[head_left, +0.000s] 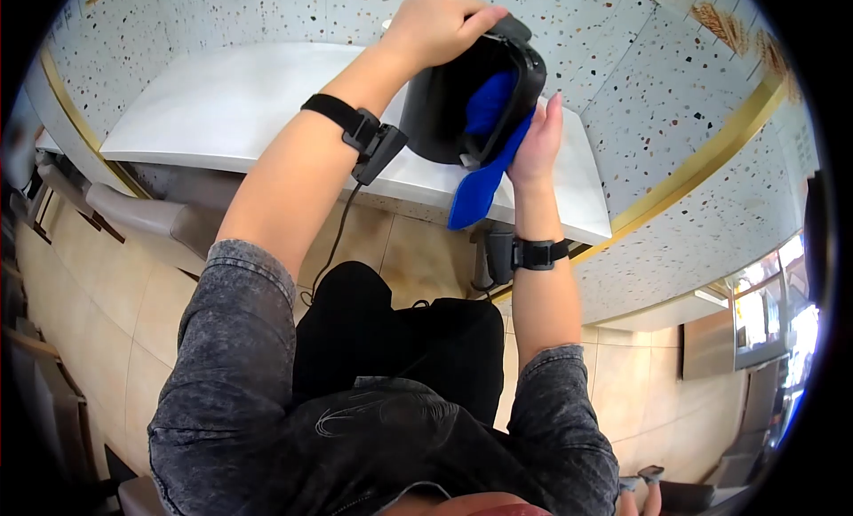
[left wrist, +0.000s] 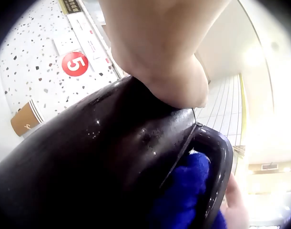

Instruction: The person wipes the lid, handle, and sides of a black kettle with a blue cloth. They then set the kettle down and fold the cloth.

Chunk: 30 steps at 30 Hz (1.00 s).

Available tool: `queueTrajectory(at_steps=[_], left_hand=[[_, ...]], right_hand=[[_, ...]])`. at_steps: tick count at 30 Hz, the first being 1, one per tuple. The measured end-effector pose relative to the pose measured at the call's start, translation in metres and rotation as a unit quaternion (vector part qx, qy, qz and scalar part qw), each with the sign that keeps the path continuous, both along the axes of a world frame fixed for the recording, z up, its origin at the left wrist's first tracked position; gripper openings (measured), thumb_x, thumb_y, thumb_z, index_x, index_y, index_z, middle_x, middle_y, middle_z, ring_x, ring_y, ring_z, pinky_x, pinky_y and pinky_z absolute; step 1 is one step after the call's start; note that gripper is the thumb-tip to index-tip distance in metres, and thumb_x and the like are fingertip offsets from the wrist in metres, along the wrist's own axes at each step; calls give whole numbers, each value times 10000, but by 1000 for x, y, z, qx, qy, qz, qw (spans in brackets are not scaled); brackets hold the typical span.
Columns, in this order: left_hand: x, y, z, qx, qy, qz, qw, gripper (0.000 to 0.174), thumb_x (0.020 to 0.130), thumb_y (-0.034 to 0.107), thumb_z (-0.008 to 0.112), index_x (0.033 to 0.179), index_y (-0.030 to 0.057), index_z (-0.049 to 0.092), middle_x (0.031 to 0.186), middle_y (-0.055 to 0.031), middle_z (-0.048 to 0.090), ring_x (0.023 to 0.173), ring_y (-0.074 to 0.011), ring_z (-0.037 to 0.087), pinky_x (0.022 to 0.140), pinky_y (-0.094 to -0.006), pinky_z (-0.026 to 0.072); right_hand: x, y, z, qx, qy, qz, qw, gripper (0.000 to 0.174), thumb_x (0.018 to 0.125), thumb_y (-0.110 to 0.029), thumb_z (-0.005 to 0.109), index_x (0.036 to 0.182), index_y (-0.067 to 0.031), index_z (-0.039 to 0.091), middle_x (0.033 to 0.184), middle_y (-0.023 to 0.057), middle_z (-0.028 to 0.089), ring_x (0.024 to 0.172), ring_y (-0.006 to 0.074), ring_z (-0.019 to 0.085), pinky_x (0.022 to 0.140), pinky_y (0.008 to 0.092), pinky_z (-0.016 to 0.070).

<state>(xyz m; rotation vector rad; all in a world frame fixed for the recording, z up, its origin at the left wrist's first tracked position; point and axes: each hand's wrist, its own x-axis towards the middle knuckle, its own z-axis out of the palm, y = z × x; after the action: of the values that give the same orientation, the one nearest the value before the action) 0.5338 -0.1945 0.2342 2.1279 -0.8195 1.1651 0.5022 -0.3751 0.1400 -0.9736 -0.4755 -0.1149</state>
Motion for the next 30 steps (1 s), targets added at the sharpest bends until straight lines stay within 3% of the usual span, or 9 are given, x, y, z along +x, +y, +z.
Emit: queueTrajectory(at_steps=[5,7,12,14,20,21,26,28,30], left_hand=[[-1,0,0,-1,-16,20,1000,327,923,366,541,951,102,731,832,-126,693,784,-323,658,678,-375,502],[-1,-2,-1,-18,-78,-36,996,397,920,345,555,758,9,691,688,-142,669,640,-300,644,599,-418,492],[-4,-3,0,-12,-54,-10,998,344,909,348,543,823,66,719,784,-152,687,730,-337,650,647,-408,496],[-2,-1,-1,-18,-46,-1,999,313,918,355,537,913,107,729,816,-121,688,771,-329,647,665,-373,498],[-4,-25,-3,8,-79,118,990,311,873,356,544,778,113,714,759,-102,674,750,-327,640,645,-416,509],[-7,-31,-1,10,-61,141,988,314,860,363,556,752,116,716,737,-103,672,721,-327,640,631,-421,512],[-17,-48,1,-10,-60,170,983,356,856,383,564,700,99,713,657,-115,654,646,-332,634,591,-430,509],[-16,-50,2,-18,-54,178,982,375,856,390,567,682,91,711,631,-119,647,624,-331,633,579,-431,508],[-16,-53,0,8,-73,223,972,422,858,417,567,658,71,704,620,-126,648,617,-318,642,575,-418,510]], right_hand=[[7,-28,-26,-177,-45,82,980,960,937,-701,90,1302,101,472,1177,196,621,1070,303,598,966,373,457],[9,-26,-25,-183,-15,72,980,972,929,-717,89,1293,95,480,1164,190,627,1054,296,604,954,376,465],[9,-22,-1,-149,54,137,978,890,947,-708,157,1246,40,534,1087,138,654,965,243,625,880,370,503],[6,-11,8,-105,62,18,992,737,977,-649,258,1156,-21,599,1007,90,665,880,203,626,808,348,522],[19,-22,2,27,111,-80,990,595,1000,-568,332,1072,-55,625,933,87,671,828,193,629,759,327,527],[25,-26,2,27,120,-142,982,634,997,-558,283,1005,-26,628,873,124,671,764,258,644,681,381,541],[65,-107,-8,122,205,-209,948,654,965,-455,172,851,3,625,850,205,671,761,416,634,699,510,537],[13,-108,13,35,80,-183,979,648,970,-455,168,830,-13,621,824,196,665,706,397,636,631,479,534],[-4,-103,17,53,-5,-296,954,567,990,-415,198,944,-24,605,813,150,638,669,302,624,588,380,512]])
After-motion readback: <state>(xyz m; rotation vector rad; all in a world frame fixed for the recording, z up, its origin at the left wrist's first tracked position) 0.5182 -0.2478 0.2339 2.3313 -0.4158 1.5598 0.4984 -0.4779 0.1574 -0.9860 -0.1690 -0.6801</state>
